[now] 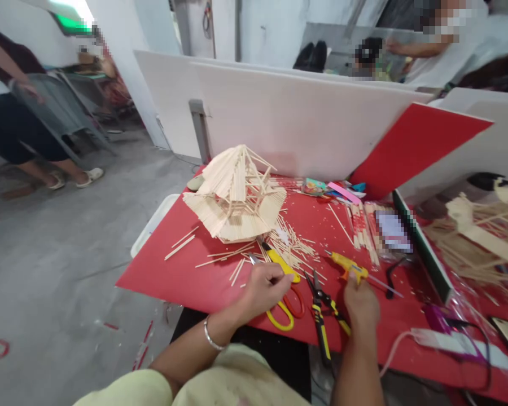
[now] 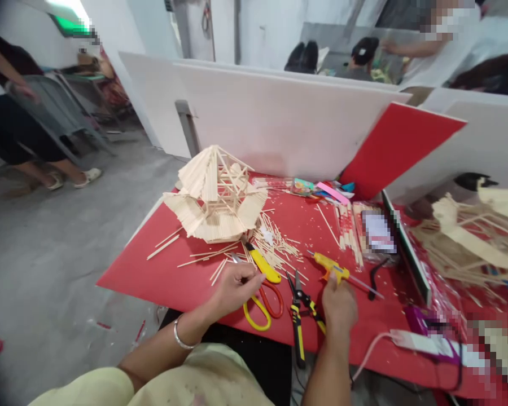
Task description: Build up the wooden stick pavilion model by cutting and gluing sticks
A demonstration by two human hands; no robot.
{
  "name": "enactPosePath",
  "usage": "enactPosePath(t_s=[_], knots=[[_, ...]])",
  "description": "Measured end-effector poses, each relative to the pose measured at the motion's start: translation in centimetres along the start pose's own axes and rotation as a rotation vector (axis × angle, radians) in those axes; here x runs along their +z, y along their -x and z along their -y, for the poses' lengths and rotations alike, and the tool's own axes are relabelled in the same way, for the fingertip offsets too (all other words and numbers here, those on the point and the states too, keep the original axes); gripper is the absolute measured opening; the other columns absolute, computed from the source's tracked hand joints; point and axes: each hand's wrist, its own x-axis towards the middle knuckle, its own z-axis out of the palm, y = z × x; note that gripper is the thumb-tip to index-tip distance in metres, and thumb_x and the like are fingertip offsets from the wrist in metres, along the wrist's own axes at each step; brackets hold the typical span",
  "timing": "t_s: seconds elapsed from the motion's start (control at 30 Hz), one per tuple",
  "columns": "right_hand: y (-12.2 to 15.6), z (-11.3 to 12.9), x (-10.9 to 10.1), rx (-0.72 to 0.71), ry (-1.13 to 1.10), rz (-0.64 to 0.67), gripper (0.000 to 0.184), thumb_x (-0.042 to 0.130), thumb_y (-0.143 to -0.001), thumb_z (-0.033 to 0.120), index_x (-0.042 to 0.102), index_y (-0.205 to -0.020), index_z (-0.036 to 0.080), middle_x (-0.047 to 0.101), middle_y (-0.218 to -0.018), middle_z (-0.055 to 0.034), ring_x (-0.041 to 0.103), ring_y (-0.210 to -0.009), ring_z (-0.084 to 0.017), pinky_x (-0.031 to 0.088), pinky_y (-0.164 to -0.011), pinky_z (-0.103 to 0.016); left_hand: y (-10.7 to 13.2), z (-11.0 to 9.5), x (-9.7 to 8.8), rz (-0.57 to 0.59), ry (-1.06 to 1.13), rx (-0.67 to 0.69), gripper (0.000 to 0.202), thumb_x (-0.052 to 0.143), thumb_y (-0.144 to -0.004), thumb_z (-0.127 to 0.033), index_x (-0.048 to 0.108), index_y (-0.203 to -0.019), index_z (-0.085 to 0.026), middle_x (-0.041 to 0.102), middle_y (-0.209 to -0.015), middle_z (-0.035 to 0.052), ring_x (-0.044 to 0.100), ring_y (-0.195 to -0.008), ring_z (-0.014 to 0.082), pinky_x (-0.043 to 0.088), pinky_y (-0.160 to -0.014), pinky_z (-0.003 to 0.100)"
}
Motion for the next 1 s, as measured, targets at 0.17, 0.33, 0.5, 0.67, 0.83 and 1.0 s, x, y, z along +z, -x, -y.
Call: enactPosePath(t_s=[0.17, 0.33, 0.5, 0.67, 0.83, 1.0], knots=[[0.8, 1.0, -1.2, -0.028, 0.074, -0.102, 0.062, 0.030, -0.091, 0.054, 0.070, -0.108, 0.010, 0.067, -0.095, -0.0263, 0.063, -0.095, -0.037, 0.046, -0.077, -0.048, 0.0, -0.7, -1.0, -0.007, 0.046, 0.048, 0.044, 0.060, -0.090, -0.039, 0.045, -0.055, -0.016, 0.042, -0.055, -0.0032, 0.037, -0.053, 0.0077, 0.030, -0.053, 0.023], [2.0, 4.2, -3.6, -0.152, 0.152, -0.258, 0.065, 0.034, -0.091, 0.054, 0.065, -0.122, 0.006, 0.065, -0.106, -0.0269, 0.059, -0.105, -0.039, 0.045, -0.085, -0.051, 0.5, -2.0, -3.3, -0.057, 0.099, 0.087, 0.035, 0.061, -0.091, -0.035, 0.057, -0.062, -0.016, 0.056, -0.061, 0.0015, 0.048, -0.058, 0.0099, 0.038, -0.058, 0.024], [4.4, 10.2, -4.9, -0.528, -0.100, -0.227, 0.064, 0.036, -0.093, 0.059, 0.062, -0.126, 0.011, 0.064, -0.119, -0.0199, 0.057, -0.112, -0.031, 0.043, -0.100, -0.046, 1.0, -3.0, -6.1, -0.113, 0.141, 0.120, 0.024, 0.062, -0.091, -0.034, 0.068, -0.077, -0.015, 0.066, -0.075, 0.0075, 0.056, -0.066, 0.0131, 0.044, -0.062, 0.025], [7.5, 15.9, -5.0, -0.710, -0.262, -0.123, 0.054, 0.041, -0.095, 0.057, 0.062, -0.125, 0.018, 0.064, -0.122, -0.0129, 0.056, -0.116, -0.026, 0.041, -0.104, -0.042, 1.6, -3.0, -9.0, -0.205, 0.143, 0.161, 0.019, 0.061, -0.091, -0.030, 0.070, -0.085, -0.015, 0.067, -0.079, 0.0084, 0.056, -0.068, 0.0133, 0.042, -0.059, 0.024], [9.2, 18.7, -4.7, -0.759, -0.287, -0.097, 0.047, 0.043, -0.096, 0.052, 0.063, -0.123, 0.020, 0.064, -0.123, -0.0110, 0.056, -0.117, -0.024, 0.042, -0.104, -0.041, 2.2, -2.3, -11.2, -0.244, 0.164, 0.145, 0.018, 0.062, -0.091, -0.028, 0.070, -0.082, -0.015, 0.067, -0.077, 0.0073, 0.054, -0.065, 0.0123, 0.038, -0.057, 0.024], [10.3, 19.7, -4.2, -0.789, -0.311, -0.063, 0.043, 0.044, -0.097, 0.049, 0.064, -0.123, 0.021, 0.064, -0.122, -0.0105, 0.057, -0.116, -0.023, 0.042, -0.104, -0.041, 2.4, -1.5, -12.1, -0.231, 0.149, 0.120, 0.017, 0.062, -0.091, -0.027, 0.070, -0.082, -0.015, 0.068, -0.080, 0.0082, 0.056, -0.066, 0.0130, 0.039, -0.057, 0.024]])
